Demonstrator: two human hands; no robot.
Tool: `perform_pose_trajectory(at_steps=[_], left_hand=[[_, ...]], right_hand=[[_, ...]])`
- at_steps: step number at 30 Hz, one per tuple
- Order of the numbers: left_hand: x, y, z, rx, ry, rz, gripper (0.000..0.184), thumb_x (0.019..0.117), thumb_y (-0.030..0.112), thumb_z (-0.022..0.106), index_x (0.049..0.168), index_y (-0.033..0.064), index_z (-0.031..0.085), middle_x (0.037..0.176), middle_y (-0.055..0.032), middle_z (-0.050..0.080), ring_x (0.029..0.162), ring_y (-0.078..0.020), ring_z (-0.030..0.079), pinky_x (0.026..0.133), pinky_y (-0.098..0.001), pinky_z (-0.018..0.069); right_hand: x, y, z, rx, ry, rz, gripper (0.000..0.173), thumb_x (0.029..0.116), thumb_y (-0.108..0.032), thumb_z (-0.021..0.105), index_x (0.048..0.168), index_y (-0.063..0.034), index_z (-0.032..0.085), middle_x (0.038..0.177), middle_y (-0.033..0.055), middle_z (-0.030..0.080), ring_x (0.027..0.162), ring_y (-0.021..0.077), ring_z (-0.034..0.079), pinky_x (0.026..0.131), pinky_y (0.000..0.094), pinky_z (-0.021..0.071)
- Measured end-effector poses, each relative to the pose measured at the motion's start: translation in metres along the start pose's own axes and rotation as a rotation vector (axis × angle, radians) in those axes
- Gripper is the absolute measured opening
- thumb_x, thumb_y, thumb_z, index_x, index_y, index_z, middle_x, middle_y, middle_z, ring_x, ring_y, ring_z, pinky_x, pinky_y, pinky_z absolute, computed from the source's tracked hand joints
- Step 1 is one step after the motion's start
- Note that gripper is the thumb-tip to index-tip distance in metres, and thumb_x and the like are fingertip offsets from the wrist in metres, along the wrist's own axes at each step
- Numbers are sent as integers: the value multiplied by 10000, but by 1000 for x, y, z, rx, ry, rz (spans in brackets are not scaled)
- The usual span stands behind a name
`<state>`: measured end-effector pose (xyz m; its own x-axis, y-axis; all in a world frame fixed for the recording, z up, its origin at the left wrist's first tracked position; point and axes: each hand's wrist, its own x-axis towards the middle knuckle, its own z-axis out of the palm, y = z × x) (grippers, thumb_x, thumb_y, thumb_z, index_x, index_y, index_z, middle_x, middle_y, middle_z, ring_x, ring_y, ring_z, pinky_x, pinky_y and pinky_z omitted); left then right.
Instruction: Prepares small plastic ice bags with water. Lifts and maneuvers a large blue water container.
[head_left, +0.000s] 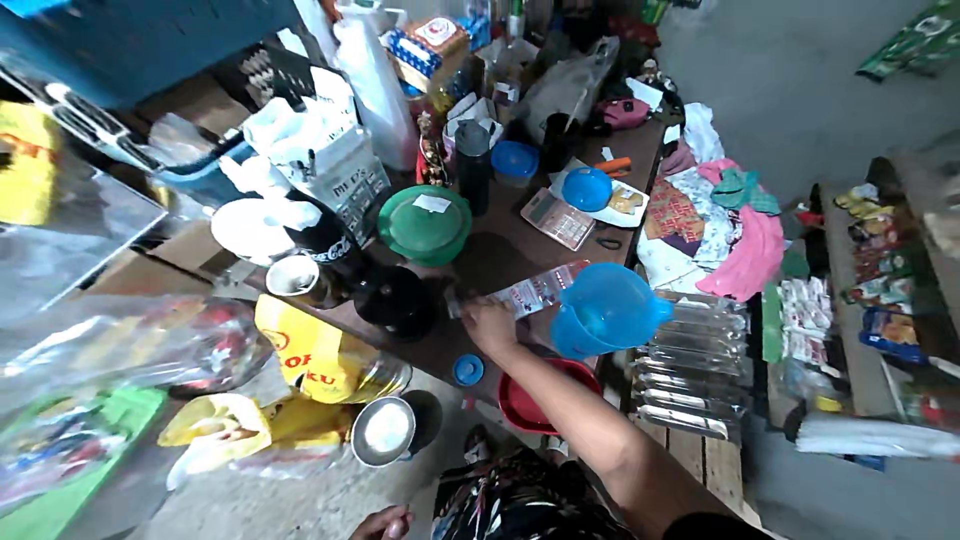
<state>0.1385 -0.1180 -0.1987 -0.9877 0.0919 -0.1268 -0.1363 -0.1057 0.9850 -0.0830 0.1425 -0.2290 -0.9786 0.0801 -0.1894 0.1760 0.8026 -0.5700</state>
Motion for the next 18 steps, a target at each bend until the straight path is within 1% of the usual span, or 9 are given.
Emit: perform_pose_trajectory(at_steps=[2,4,6,8,10,12,14,16,18], left_hand=[[8,4,9,-3,-25,-10,186,1016,146,622,1099,240,760,1032,117,762,950,-43,708,905,-260,579],[18,8,21,5,-51,-21,167,1001,154,644,1078,231,770,1017,108,765,940,-46,711,892,-251,584],[34,17,38,34,-78,-20,162,983,111,634,1057,176,763,994,90,764,925,-54,712,874,-249,587],[58,31,59,96,-118,34,148,971,100,621,1056,102,743,998,64,755,922,-55,704,858,-248,585],[89,52,83,153,-165,158,174,981,128,615,1095,45,716,1052,24,740,945,-64,698,860,-254,587],[123,78,108,253,-220,297,267,995,156,603,1191,-15,661,1152,-50,700,1025,-88,676,902,-273,571],[152,98,131,394,-242,393,354,972,171,647,1264,-30,628,1225,-131,658,1091,-140,662,939,-309,569],[174,113,151,489,-241,357,485,932,199,727,1352,8,576,1317,-160,607,1148,-195,639,952,-361,557],[191,122,168,562,-212,319,557,915,231,774,1377,12,553,1293,-171,604,1088,-228,651,898,-391,565]], right_hand=[[-10,12,-19,211,125,6,287,1045,-269,581,1206,-107,755,1266,116,699,1200,300,642,1052,527,481],[-22,20,-36,412,258,-25,246,1019,-227,632,1143,-59,763,1155,141,712,1044,277,686,938,475,558],[-37,22,-51,533,390,-96,194,987,-179,672,1067,-34,771,1040,131,717,902,225,689,820,410,578],[-51,21,-66,573,478,-148,166,973,-178,682,1036,-58,779,1009,82,717,850,149,675,761,344,573],[-63,18,-78,579,560,-207,148,959,-154,696,1022,-51,781,1021,76,723,841,107,678,741,284,578],[-69,13,-88,568,618,-247,140,951,-132,698,1021,-42,780,1011,76,721,829,89,671,732,248,572],[-73,5,-97,545,625,-249,144,961,-126,692,1039,-40,776,1024,88,715,867,117,678,768,280,578],[-73,-2,-102,480,625,-261,139,955,-108,697,1047,-43,779,1044,105,722,908,159,699,805,334,593],[-72,-7,-104,412,644,-295,124,922,-39,716,1027,-35,781,1032,117,726,901,195,708,808,372,598]])
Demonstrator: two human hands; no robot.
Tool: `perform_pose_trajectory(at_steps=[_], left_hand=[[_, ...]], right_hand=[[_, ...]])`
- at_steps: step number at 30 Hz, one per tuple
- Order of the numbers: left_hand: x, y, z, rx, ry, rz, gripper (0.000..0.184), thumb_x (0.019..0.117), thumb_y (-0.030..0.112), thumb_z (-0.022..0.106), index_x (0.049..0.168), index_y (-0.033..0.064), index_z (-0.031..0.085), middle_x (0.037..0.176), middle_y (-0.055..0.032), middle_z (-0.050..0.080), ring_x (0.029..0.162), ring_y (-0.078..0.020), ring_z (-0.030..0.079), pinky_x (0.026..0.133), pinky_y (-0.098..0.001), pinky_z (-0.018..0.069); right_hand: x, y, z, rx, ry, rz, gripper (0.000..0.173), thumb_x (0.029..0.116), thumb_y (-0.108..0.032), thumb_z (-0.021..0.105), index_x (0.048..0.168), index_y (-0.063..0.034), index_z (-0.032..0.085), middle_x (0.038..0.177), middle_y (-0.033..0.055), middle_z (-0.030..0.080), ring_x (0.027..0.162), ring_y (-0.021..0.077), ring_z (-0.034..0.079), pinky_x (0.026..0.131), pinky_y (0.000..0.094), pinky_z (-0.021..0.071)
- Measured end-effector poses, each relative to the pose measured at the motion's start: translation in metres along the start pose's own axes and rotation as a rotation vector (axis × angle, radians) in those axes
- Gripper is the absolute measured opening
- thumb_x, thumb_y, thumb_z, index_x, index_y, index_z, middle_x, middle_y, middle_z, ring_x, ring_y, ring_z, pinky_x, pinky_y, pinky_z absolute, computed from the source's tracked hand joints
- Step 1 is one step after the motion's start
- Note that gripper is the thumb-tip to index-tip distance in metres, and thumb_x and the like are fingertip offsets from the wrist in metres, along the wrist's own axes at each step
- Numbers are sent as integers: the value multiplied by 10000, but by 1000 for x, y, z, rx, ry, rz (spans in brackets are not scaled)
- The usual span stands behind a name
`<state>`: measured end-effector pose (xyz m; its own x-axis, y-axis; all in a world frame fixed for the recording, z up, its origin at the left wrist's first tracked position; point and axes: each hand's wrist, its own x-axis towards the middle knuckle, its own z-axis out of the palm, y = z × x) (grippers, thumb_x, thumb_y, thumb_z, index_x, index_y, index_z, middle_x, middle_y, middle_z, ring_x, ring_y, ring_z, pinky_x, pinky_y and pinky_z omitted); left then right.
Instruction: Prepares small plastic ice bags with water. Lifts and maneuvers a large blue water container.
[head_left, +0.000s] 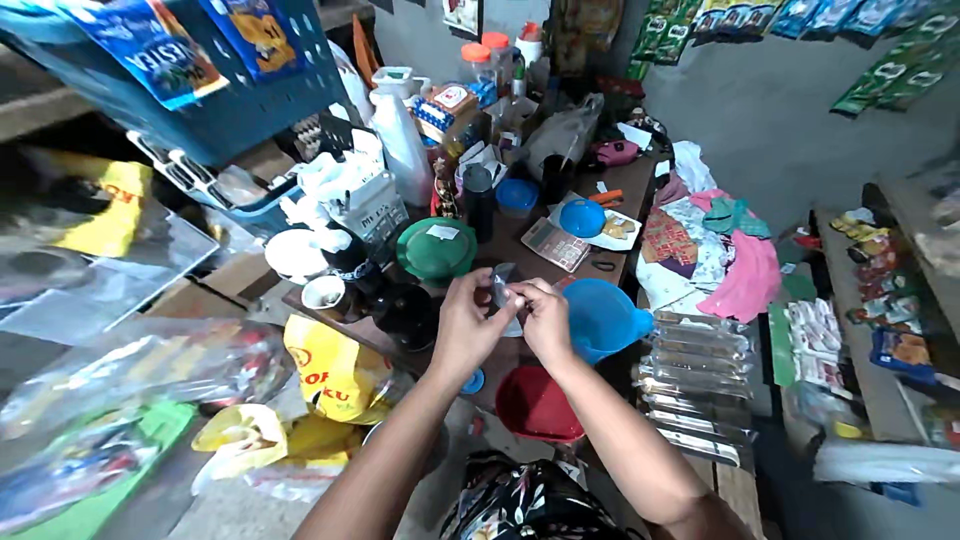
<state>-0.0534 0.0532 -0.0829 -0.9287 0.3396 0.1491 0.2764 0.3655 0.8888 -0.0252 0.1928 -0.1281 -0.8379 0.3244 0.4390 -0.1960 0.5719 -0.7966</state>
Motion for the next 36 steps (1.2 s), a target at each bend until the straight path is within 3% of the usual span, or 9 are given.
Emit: perform_pose_trajectory(at_steps=[4,6,8,10,14,19,25,32,36], left_hand=[[24,4,3,72,24,24,147,990,100,661,1100,9,694,983,-131,718,780,-210,708,756,-416,603],[27,11,-1,38,43,33,106,989,81,654,1063,27,708,950,-102,720,744,-171,699,737,-374,601],[31,15,-6,-2,56,52,94,977,79,670,1047,42,720,944,-63,729,765,-113,701,756,-312,602],[31,18,-14,-22,38,84,80,969,76,684,1036,50,720,931,-43,729,754,-88,697,737,-282,601],[27,25,-30,-52,51,138,75,955,48,687,1018,59,726,928,-27,735,731,-65,688,694,-250,593],[20,51,-66,-209,152,307,126,966,59,664,1080,20,703,948,-21,729,782,-70,693,730,-254,604],[19,99,-92,-324,194,524,120,983,40,616,1098,14,640,943,30,699,807,-60,694,761,-260,613],[49,95,-50,-494,95,415,148,984,-2,589,1121,-52,606,1040,-77,669,895,-114,698,835,-303,613],[58,75,-32,-791,90,310,108,985,-64,560,1088,-93,572,1013,-154,662,972,-211,707,947,-375,599]], right_hand=[[-4,5,3,-26,5,-56,138,935,-48,702,1046,-13,776,1049,141,720,867,192,712,777,348,610],[-6,2,-2,-47,-95,65,367,912,-94,744,1265,-11,689,1197,179,671,880,228,689,767,378,598],[-7,-1,-2,-119,-329,299,807,877,-209,821,1554,-82,399,1444,218,536,1178,346,630,989,495,536],[-14,16,14,-175,-462,459,932,868,-251,817,1615,-108,279,1518,250,463,1329,390,542,1105,534,458],[-21,44,41,-269,-491,504,577,993,-232,648,1483,16,473,1416,266,565,1302,391,573,1111,530,452],[-23,66,59,-99,-513,576,693,957,-183,700,1534,26,380,1414,260,569,1295,347,586,1120,466,456],[-41,70,70,372,-316,673,570,975,1,598,1507,24,397,1481,213,519,943,223,718,736,351,605],[-98,25,-29,411,-311,332,264,975,-39,582,1215,63,619,1098,78,722,837,84,701,726,266,606],[-133,37,-100,457,-317,219,206,1010,-96,578,1181,-52,683,1126,-7,750,818,58,711,711,236,608]])
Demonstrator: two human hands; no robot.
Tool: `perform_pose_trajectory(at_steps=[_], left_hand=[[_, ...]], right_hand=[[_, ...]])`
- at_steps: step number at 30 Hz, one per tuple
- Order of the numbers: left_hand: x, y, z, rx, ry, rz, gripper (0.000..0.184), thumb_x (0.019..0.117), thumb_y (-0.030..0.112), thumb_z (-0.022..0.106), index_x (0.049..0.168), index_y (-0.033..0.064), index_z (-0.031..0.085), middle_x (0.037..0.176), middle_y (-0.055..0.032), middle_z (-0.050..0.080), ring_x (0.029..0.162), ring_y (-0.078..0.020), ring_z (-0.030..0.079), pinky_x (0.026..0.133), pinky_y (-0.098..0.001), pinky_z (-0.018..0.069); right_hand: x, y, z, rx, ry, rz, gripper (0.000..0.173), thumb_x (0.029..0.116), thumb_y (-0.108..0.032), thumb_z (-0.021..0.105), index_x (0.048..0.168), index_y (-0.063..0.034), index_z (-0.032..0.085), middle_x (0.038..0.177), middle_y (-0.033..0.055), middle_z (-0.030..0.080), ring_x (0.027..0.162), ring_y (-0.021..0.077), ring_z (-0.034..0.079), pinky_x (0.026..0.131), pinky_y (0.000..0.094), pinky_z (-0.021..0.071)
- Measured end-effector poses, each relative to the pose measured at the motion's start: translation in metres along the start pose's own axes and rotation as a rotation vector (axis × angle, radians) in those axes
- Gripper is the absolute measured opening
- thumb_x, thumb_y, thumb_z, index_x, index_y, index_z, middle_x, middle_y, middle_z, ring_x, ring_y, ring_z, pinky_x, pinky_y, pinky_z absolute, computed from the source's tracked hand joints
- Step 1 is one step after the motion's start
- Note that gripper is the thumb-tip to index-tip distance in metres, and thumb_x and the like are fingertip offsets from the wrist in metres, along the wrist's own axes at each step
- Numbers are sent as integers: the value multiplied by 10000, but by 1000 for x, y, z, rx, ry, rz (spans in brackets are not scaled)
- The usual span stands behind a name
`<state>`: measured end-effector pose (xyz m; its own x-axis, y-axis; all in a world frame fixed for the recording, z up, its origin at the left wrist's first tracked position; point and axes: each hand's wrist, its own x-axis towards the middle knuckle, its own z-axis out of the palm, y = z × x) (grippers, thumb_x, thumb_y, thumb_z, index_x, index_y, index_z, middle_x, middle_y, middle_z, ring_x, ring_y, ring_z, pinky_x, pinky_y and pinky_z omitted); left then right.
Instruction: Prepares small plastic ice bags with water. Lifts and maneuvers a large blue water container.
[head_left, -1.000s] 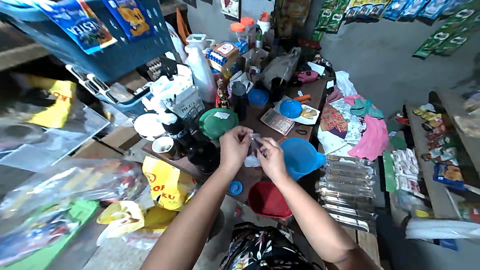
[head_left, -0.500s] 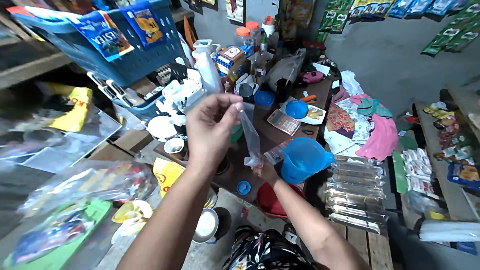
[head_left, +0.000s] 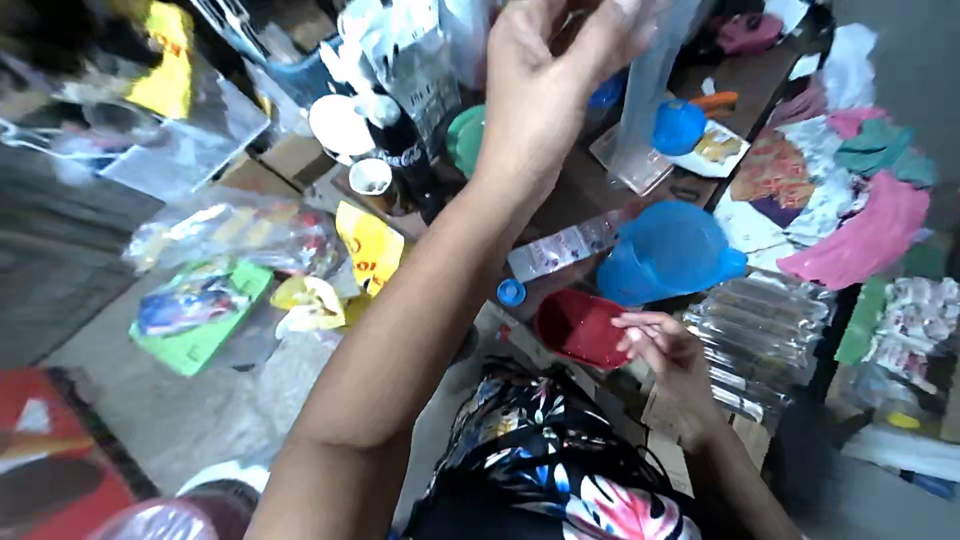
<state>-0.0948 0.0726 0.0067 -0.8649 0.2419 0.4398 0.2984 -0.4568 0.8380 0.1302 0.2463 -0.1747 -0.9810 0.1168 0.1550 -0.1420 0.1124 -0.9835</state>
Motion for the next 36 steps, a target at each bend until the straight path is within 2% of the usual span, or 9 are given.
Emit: perform_pose_trajectory(at_steps=[5,10,12,14,16,20,23,29,36], left_hand=[[-67,-78,-34,31,406,-365,242,1029,29,521,1261,-42,519,1144,-88,649,1024,-159,685,957,-348,576],[-154,-171,-65,173,629,-841,366,983,-23,521,1343,-83,486,1150,-145,609,914,-145,652,843,-312,574],[-168,-179,-64,229,622,-936,370,1010,31,538,1365,-57,481,1163,-148,598,922,-150,633,836,-313,561],[-171,-171,-58,328,600,-1006,446,1022,124,585,1431,-14,474,1310,-200,588,1121,-251,612,952,-431,529],[-176,-163,-55,446,585,-979,586,1009,193,627,1516,6,399,1455,-241,504,1316,-337,516,1066,-532,445],[-188,-146,-47,612,592,-829,836,975,221,675,1628,56,179,1605,-274,302,1458,-382,372,1165,-544,357],[-202,-136,-36,601,580,-794,768,978,199,665,1610,58,251,1576,-249,371,1374,-348,488,1101,-502,446],[-258,-113,-30,540,743,-707,627,983,165,640,1547,62,387,1563,-184,426,1300,-279,561,1004,-437,518],[-413,-58,13,467,1002,-737,452,996,125,599,1422,1,515,1408,-164,580,1208,-221,628,1014,-396,531]], right_hand=[[-21,2,-61,54,163,-62,215,1031,-121,585,1177,-201,722,1126,-75,749,808,31,706,712,197,601],[0,4,-114,-114,395,-170,197,1020,-122,608,1194,-173,685,1119,-123,728,853,15,694,734,206,598],[15,14,-131,-223,445,-132,297,1019,-141,589,1294,-33,564,1201,-54,657,994,17,653,854,216,570],[33,27,-141,-313,431,4,498,1036,-207,506,1414,105,419,1397,157,532,1188,95,569,996,246,488],[48,43,-142,-333,385,141,524,1077,-251,367,1451,115,395,1468,242,476,1288,164,532,1065,293,454],[66,59,-127,-251,376,200,500,1099,-267,297,1339,147,442,1288,208,535,1176,100,552,1014,252,468],[76,68,-125,-7,336,202,457,1089,-257,282,1297,106,465,1192,103,593,1120,63,600,1027,265,490],[94,38,-124,265,258,274,265,1101,-217,279,1033,-147,525,791,-93,616,670,5,597,649,178,531],[89,-37,-140,212,133,92,279,1095,-247,274,1148,-84,495,951,-55,653,917,50,664,862,250,563]])
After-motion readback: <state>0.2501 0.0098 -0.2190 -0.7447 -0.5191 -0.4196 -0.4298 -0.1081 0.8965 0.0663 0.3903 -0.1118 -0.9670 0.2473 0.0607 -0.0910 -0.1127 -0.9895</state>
